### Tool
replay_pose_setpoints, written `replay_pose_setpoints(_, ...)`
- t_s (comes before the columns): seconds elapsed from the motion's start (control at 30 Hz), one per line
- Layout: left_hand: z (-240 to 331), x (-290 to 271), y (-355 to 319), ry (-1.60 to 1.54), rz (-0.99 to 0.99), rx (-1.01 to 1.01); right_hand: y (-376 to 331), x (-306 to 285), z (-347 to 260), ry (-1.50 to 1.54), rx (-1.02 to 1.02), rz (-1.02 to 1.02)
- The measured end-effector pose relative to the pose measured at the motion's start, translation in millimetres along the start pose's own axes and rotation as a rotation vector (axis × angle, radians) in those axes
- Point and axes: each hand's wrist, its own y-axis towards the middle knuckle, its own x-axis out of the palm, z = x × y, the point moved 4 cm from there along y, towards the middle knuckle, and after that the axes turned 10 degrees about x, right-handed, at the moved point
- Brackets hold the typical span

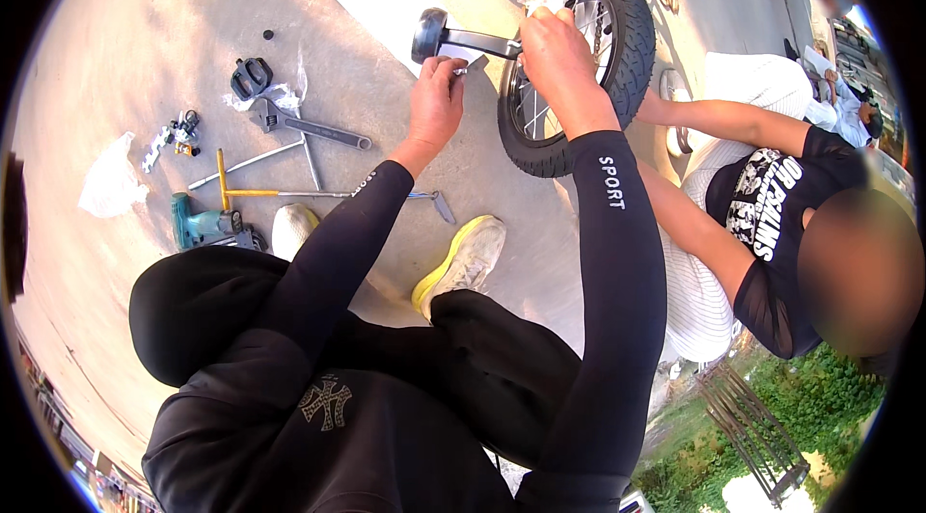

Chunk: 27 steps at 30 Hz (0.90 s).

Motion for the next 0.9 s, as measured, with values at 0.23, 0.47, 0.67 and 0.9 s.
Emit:
replay_pose_setpoints(0.23,21.6,10.6,70.0,-0.218,-0.306,0.006,1.3,-3.2,-4.3,-0.012,0.089,-0.085)
replay_pose_setpoints(0.47,27.3,9.5,75.0,-0.409,-0.364,-0.186,1.6,0.0,-7.5,0.005,0.046,-0.012)
replay_pose_setpoints(0.67,31.4,13.5,79.0,-0.476,-0.355,-0.169,0.3,5.5,1.9,-0.002,0.048,-0.016)
replay_pose_setpoints(0.9,30.6,20.2,69.9,-0.798,-0.238,-0.277,-2.0,-4.4,-4.3,0.018,0.081,-0.045)
